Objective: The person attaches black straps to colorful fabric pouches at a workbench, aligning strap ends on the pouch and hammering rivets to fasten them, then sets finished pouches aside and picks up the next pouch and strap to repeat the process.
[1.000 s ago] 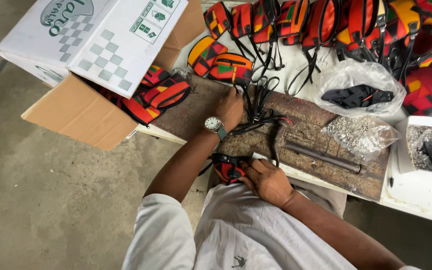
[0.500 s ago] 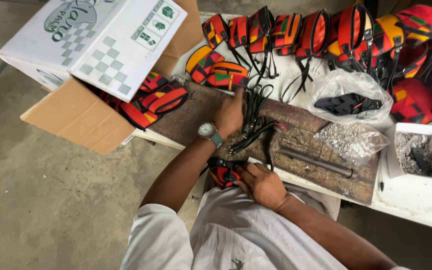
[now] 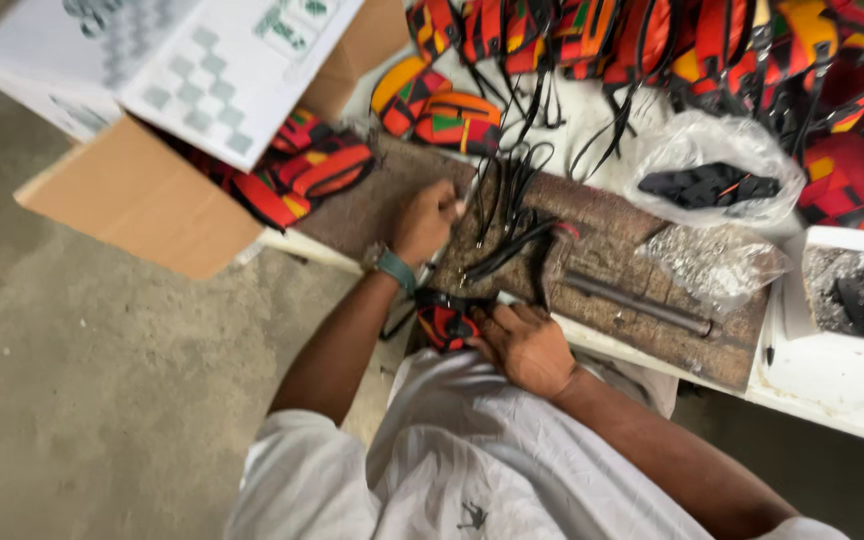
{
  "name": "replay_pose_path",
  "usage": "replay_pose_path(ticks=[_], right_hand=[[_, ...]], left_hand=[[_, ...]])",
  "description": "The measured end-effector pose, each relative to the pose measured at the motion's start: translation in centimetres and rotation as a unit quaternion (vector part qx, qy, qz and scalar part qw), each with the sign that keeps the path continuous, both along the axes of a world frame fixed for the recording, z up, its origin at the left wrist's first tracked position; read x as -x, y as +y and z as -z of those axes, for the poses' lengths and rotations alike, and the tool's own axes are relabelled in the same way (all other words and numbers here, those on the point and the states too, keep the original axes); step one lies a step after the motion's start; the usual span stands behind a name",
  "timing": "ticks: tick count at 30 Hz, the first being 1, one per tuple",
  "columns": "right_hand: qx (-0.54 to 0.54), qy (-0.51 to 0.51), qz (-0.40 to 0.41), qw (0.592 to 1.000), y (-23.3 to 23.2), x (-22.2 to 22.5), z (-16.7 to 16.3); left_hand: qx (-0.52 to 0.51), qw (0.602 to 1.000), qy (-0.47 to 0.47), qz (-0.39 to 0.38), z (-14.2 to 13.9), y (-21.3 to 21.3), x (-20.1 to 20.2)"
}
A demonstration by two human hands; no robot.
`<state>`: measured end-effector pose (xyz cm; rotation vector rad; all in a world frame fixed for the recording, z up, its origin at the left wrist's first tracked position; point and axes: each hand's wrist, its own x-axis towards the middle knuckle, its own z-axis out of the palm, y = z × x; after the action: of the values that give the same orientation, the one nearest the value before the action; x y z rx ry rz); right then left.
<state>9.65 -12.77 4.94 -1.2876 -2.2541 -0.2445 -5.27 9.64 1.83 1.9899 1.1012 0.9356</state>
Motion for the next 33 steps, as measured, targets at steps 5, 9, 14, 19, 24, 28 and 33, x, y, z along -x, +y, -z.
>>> replay_pose_path(ticks=[5,9,14,19,24,28,33], right_hand=[[0.021,-0.06,0.016,0.998,-0.5,-0.3,-0.2],[0.006,-0.049,0.008,0.999,-0.7,-0.5,-0.7],[0.008,-0.062,0.008,0.998,-0.6,-0.4,-1.4],[0.009,-0.049,0.001,0.999,-0.6,-0.6,-1.4],[0.017,-0.034,-0.002,0.999,-0.2,-0.3,-1.6],[0.106,0.102,-0.04,0.988,-1.0,-1.5,-4.2],[0.015,0.003,0.228,0.974,-4.1,-7.5,-7.0]], left_hand=[[0.252,0.901,-0.354,-0.009,-2.7,-1.7,3.4],[0.345,0.815,-0.457,0.091,-4.0,-7.6,5.0],[0.167,0.946,-0.25,0.123,-3.7,-15.1,3.8],[0.076,0.984,-0.146,0.066,-3.5,-15.4,4.3],[0.062,0.987,-0.115,0.097,-3.4,-15.0,5.0],[0.044,0.988,-0.08,0.124,-3.5,-15.0,5.4],[-0.006,0.99,-0.035,0.137,-3.8,-15.1,5.6]])
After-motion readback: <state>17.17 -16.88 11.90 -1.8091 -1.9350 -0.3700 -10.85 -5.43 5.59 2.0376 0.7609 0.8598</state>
